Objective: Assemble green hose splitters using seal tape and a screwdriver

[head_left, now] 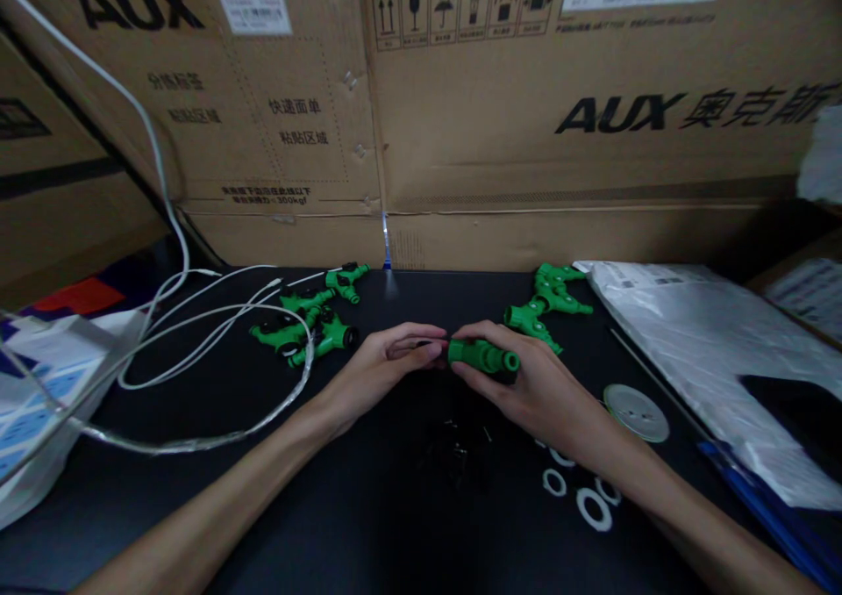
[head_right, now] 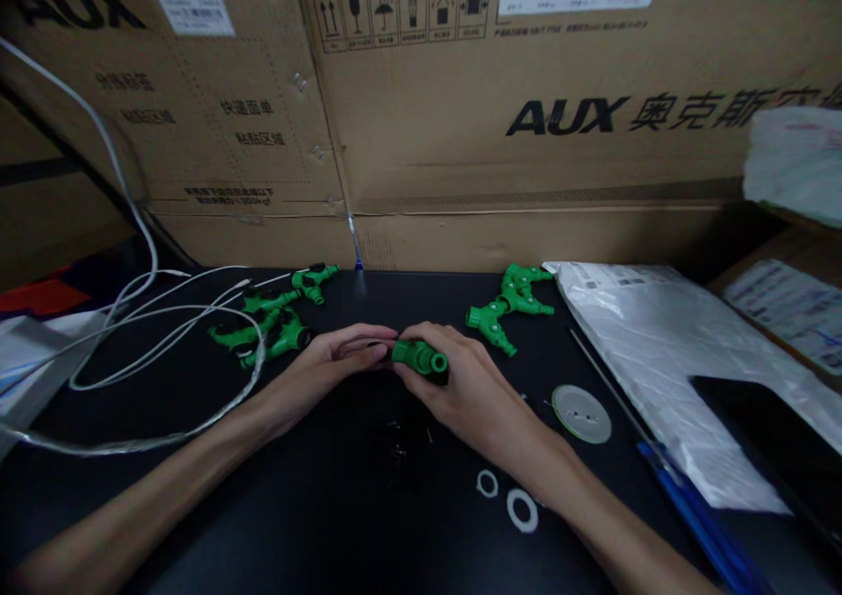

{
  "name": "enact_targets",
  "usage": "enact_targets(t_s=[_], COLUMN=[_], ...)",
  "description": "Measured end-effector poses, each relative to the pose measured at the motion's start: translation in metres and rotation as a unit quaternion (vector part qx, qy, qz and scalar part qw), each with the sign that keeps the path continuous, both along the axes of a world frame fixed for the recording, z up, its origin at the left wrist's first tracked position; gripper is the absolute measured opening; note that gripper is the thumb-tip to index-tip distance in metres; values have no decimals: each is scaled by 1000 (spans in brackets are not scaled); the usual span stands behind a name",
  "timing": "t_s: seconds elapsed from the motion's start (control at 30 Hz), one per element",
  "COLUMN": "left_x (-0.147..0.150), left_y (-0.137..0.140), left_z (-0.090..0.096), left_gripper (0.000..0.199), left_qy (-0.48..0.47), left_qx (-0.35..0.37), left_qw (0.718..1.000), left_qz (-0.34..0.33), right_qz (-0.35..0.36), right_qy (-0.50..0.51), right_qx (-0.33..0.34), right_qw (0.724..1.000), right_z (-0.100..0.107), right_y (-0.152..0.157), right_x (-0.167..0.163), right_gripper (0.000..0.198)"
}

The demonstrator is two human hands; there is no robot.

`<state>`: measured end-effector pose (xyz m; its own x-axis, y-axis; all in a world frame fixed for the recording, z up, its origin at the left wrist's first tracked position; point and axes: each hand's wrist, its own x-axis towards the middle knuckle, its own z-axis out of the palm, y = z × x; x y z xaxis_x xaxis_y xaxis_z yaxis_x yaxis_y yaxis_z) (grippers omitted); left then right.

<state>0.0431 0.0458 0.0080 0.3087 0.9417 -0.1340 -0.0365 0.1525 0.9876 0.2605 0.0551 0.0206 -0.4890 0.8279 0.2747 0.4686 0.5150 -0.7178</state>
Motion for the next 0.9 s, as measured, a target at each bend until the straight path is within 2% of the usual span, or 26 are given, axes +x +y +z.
enact_targets(t_s=[0.13, 0.37, 0.5, 0.7, 0.9], left_x=[-2, -11, -15, -18, -20], left_y=[2, 7, 7, 8, 8], left_z=[-1, -10, -10, -5, -5], left_gripper=[24, 34, 37, 31, 33], left_qy=[30, 126, 191, 279, 319], left_qx=[9, 128, 157, 238, 241], left_qw=[999, 982, 967, 929, 915], left_qz=[23, -52, -53, -45, -44], right_qz=[-2, -41, -20, 21, 73], right_qy=[2, -3, -5, -23, -32], right_qx=[26, 23, 10, 15, 7], right_qw=[1000, 999, 1000, 999, 997], right_z=[0, 3, -2, -13, -8], right_y=[3, 7, 10, 12, 12], right_x=[4, 10, 11, 13, 18], right_gripper=[28, 28, 29, 30, 30])
